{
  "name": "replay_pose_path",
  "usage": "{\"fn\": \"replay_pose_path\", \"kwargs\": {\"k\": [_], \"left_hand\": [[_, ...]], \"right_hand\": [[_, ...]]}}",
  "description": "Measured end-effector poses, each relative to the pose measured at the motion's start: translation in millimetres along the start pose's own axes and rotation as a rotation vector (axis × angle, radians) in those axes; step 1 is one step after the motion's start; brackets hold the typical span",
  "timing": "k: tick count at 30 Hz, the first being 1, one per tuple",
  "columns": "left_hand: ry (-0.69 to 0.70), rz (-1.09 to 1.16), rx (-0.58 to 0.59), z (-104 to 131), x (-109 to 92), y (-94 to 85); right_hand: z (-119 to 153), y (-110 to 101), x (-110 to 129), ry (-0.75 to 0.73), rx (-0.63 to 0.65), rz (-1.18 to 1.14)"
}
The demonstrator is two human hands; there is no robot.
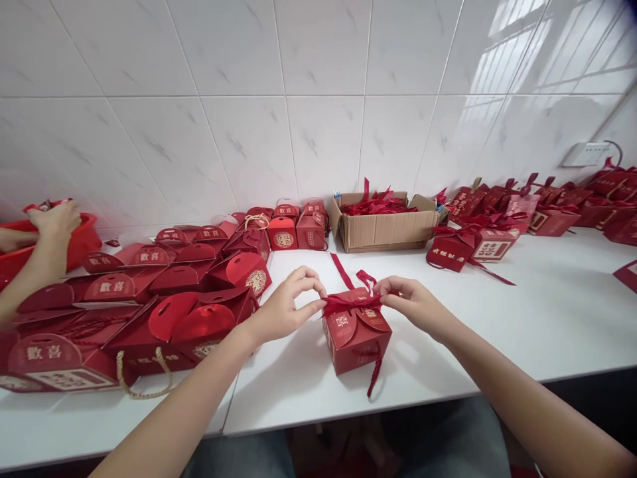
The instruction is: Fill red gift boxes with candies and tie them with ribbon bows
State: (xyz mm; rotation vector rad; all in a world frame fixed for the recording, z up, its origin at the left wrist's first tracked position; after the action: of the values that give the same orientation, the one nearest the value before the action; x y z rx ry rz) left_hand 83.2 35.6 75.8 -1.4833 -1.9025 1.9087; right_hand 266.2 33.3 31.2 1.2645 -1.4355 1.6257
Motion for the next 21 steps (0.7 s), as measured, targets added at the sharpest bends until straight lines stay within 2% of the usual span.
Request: {"fn": "replay_pose_path", "kwargs": {"k": [3, 6, 9, 13, 21], "left_hand": [[-0.037, 0.204, 0.098, -1, -3, 14.0], [-0.093, 0.269, 0.12, -1, 2, 23.2], [-0.119, 0.276, 0.024, -1, 11, 22.3], [-0.144, 0.268, -0.12, 0, 23, 15.9], [-0.097, 0.178, -0.171, 2, 21, 7.8]], "right_hand": [[-1, -2, 8, -0.043, -0.038, -0.085], [-3, 4, 2, 0.013, 0.018, -0.247], [-3, 11, -4, 0.044, 0.066, -0.307], [4, 16, -7, 0.043, 0.111, -0.248], [13, 24, -7, -0.002, 0.184, -0.035]]}}
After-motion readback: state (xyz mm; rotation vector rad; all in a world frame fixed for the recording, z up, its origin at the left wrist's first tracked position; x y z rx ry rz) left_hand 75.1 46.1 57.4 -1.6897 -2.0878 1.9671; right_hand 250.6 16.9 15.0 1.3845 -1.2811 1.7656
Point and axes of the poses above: each hand's wrist, its own z-axis away from the middle knuckle, its own y-axis out of the palm, x = y × z, the point moved 10 cm from there along -z, towards the middle knuckle, and after that the axes turned 5 degrees about x, right-handed, at the moved point
